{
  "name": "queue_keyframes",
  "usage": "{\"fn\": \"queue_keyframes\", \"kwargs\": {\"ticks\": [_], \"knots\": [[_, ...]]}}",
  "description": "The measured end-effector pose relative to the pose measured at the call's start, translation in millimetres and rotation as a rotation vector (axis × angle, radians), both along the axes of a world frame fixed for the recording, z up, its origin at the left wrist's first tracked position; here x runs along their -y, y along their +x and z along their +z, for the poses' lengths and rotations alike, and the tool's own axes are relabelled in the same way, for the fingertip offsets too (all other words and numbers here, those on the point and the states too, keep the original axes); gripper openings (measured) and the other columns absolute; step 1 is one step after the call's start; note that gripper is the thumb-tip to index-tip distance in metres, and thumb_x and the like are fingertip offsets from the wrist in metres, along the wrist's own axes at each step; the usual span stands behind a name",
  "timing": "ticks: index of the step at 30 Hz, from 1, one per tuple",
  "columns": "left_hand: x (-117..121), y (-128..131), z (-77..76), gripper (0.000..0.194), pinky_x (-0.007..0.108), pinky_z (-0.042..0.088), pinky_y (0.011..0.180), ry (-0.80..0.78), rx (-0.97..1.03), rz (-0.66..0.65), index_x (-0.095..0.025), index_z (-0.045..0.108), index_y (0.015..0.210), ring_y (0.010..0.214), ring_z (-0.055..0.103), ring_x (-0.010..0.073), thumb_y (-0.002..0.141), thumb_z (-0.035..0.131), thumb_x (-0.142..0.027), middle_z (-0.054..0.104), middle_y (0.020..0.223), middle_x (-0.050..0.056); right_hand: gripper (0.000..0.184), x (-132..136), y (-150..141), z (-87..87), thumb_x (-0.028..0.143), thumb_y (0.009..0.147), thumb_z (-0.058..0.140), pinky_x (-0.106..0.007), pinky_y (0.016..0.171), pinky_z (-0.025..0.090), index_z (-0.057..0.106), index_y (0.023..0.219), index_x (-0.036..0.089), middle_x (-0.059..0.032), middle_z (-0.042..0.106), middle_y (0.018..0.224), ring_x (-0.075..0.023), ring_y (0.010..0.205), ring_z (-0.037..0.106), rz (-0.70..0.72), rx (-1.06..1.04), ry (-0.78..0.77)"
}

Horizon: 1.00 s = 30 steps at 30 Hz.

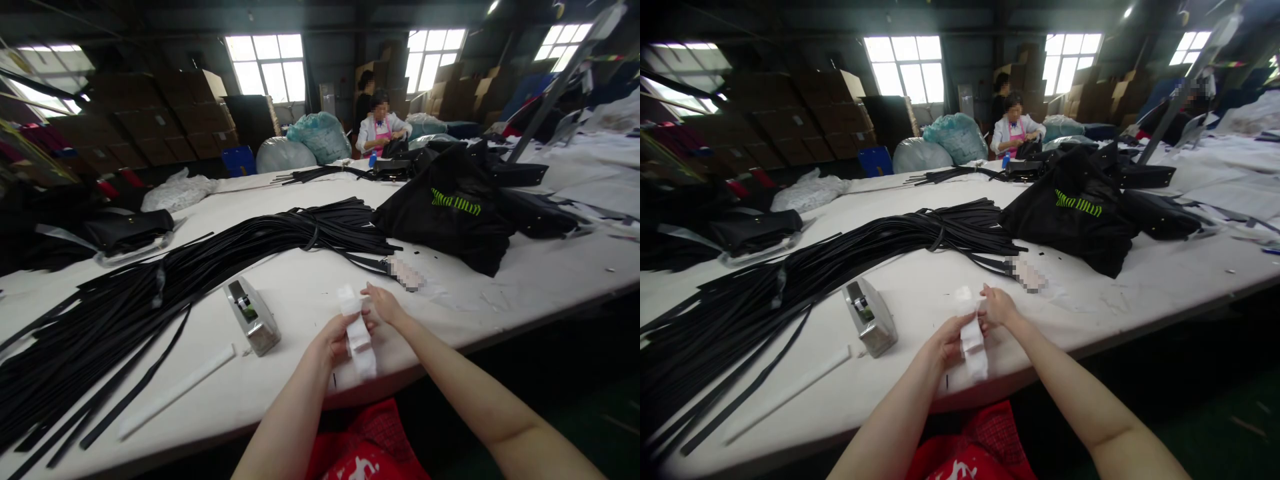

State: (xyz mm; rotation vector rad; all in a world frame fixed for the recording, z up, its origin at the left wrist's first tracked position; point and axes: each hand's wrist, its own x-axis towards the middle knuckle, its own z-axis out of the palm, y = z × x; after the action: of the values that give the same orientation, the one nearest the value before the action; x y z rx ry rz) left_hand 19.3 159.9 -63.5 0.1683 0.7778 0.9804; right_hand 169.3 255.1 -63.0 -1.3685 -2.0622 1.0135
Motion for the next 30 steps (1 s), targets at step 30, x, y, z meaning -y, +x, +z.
{"fn": "queue_keyframes", "kwargs": {"ticks": [30], "knots": [[-1,-9,-17.9,0.012,0.032,0.054,0.082,0.044,0.309,0.231,-0.013,0.06,0.096,0.068,0.067,0.0146,0.087,0.063,-0.02,0.065,0.073,0.002,0.023,-91,-4,54.3,0.031,0.095,0.055,-0.036,0.085,0.052,0.068,0.096,0.012,-0.0096,0.071,0.097,-0.0207,0.091,0.067,0.26,0.723,0.18]]}}
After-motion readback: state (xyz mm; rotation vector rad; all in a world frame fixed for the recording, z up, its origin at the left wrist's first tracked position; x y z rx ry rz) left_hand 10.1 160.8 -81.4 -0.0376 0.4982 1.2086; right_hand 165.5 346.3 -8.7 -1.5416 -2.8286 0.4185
